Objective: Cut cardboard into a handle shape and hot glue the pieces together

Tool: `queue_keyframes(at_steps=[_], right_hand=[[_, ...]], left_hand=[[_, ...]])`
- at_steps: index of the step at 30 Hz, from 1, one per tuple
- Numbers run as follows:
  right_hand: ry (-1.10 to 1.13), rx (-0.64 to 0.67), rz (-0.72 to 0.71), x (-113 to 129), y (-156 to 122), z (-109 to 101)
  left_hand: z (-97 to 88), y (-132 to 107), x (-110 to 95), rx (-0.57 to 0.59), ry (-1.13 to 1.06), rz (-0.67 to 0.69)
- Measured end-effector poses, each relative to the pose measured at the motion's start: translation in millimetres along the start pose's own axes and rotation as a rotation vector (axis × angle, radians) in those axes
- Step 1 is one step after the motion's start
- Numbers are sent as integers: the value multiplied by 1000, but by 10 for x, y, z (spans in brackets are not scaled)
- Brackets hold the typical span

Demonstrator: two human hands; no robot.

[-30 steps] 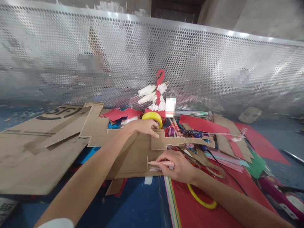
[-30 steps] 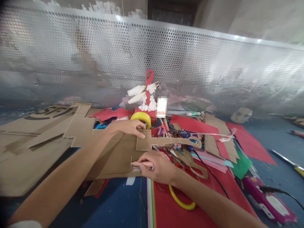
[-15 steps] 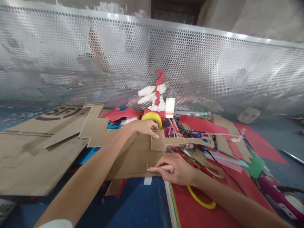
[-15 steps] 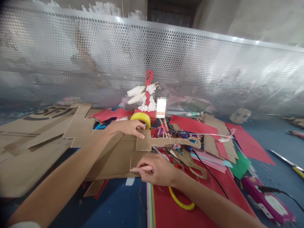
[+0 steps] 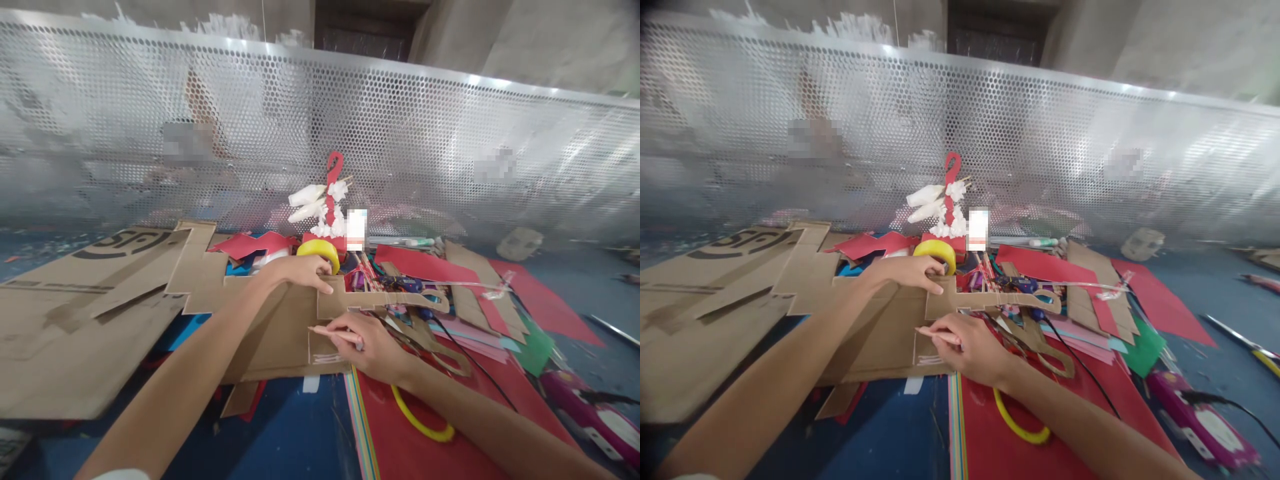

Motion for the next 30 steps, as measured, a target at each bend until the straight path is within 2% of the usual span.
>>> queue_keyframes(at_steps=[11, 17, 22, 27, 30], right_hand=[[-22, -19, 33, -4, 36, -23], [27, 17, 10, 44, 34, 11], [5, -18, 44, 31, 34, -25], [65, 71, -3, 76, 23, 26], [56, 31, 24, 57, 26, 8]], left_hand=[[-14, -9, -6, -27, 35, -21], [3, 26, 62, -27, 25, -50], [5, 16, 47, -22, 32, -32], [-7, -6, 24, -15, 8, -40], [-5, -7, 12, -16, 1, -29]])
Point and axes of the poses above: each hand's wrist, its own y-axis towards the middle knuckle, its own z-axis out of the palm, x = y × z, the point moved 6 cm from there along y, towards the middle knuckle, and after that the axes turned 15 degrees about -z, right-handed, at the moved point
